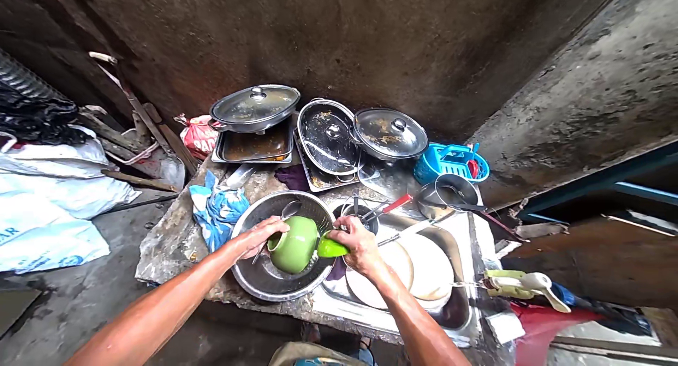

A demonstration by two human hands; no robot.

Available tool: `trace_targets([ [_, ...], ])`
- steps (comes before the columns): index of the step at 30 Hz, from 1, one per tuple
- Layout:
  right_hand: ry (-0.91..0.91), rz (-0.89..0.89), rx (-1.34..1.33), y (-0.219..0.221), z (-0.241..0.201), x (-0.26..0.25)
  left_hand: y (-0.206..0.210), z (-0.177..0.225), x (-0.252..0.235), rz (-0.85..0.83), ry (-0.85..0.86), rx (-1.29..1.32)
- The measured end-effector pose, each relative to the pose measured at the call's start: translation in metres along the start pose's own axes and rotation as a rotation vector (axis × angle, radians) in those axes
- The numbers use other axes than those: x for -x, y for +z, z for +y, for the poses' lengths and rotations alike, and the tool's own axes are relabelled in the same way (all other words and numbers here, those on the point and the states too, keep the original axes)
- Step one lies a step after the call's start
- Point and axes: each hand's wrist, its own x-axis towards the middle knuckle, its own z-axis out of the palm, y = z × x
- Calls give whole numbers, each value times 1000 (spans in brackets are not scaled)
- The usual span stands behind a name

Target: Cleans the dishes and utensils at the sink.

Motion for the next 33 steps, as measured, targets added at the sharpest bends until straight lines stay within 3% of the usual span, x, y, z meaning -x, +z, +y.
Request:
trace_targets([
  [3,-152,-242,152,-2,-11,-11,-5,-1,1,2,-30,34],
  [5,-151,-313,218,12,-16,-17,-5,-2,1,7,-43,54],
  [8,47,-290,264,36,-23,-14,-6,-3,2,12,-58,95],
  [11,372,-588,149,22,-38,-20,-8,-6,-1,-6,-46,100],
  [14,396,-740,82,0,-37,-24,-8,-8,-4,-20,-33,89],
  [18,360,-761,77,-5,-29,-19,-9,-9,-6,-29,-25,75],
  [25,342,-311,-163,4,-19,4,20,6,2,73,-23,-84],
  [30,373,-51,-196,10,-21,30,53,16,-5,235,-95,-670],
  [33,406,87,-196,14,-29,56,58,15,-6,230,-95,-820],
])
